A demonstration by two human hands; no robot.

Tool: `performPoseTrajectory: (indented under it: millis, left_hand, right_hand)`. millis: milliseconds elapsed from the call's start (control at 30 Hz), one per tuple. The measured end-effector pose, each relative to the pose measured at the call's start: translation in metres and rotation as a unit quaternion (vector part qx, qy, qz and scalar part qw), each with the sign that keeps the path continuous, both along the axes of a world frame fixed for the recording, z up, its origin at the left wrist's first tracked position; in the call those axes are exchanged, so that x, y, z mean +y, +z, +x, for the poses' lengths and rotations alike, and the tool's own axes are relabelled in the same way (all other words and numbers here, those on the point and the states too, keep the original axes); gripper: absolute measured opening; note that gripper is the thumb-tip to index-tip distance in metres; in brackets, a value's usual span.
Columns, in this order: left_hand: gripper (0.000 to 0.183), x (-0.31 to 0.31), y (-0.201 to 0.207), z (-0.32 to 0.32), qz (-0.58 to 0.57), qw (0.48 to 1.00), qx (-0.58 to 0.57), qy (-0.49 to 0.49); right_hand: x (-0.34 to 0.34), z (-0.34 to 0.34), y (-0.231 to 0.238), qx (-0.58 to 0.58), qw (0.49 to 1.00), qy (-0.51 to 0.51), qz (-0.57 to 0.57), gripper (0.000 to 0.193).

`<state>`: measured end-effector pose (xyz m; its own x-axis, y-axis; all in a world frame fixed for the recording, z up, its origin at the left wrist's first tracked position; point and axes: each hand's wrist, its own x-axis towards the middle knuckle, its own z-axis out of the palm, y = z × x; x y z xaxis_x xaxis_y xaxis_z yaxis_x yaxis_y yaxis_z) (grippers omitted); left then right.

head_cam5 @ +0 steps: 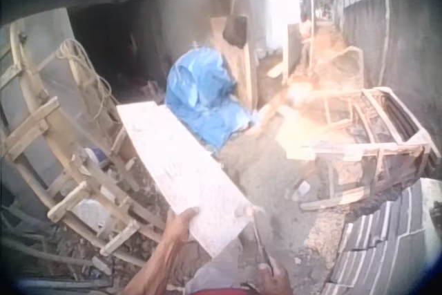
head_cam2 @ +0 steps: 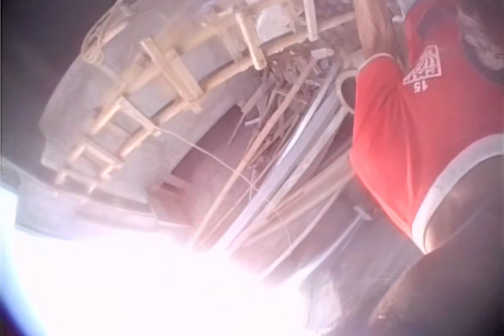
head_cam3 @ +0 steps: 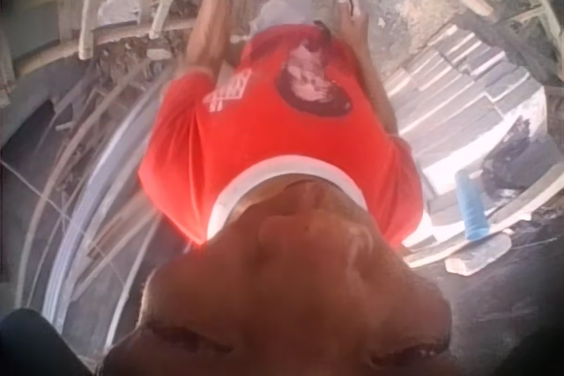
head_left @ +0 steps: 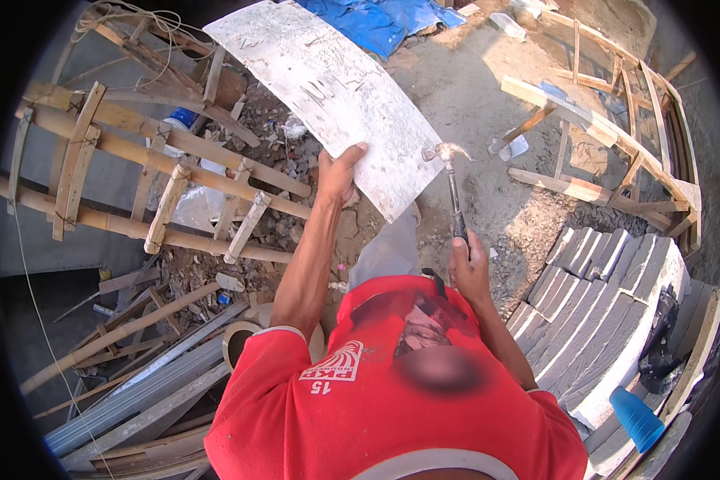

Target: The person picks up a rectangular ceramic tile from a pile of debris, carries it to a wooden plank, and uses a hammer to break the tile into smaller pieces. The person then places the broken pieces on the plank.

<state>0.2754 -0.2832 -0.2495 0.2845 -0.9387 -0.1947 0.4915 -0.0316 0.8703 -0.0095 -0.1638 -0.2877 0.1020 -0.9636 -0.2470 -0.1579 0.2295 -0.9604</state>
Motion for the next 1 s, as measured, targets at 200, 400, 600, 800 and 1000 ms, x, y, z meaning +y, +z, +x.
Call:
performPoseTrajectory:
  millis: [200, 400, 600, 800, 1000]
  left_hand:
    - [0.052, -0.068, -0.01, 0.024, 0.002, 0.995, -0.052, -0.081]
    - [0.041, -0.164, -0.01, 0.027, -0.026, 0.992, -0.008, -0.123]
    - [0.04, -0.25, -0.01, 0.031, 0.016, 0.988, -0.068, -0.135]
    - [0.05, -0.302, -0.011, 0.038, 0.014, 0.978, -0.087, -0.189]
    - [0.048, -0.393, -0.012, 0.038, 0.015, 0.968, -0.15, -0.198]
  right_hand:
    - [-0.141, 0.015, 0.062, -0.116, 0.984, -0.059, -0.124, 0.058]
    - [-0.252, 0.085, 0.072, 0.026, 0.993, -0.031, -0.111, 0.049]
    - [-0.342, 0.085, 0.1, -0.12, 0.963, -0.177, -0.162, 0.036]
    - [-0.381, 0.117, 0.082, -0.166, 0.966, -0.171, -0.097, 0.041]
    - [-0.469, 0.094, 0.081, -0.19, 0.97, -0.152, -0.017, 0.051]
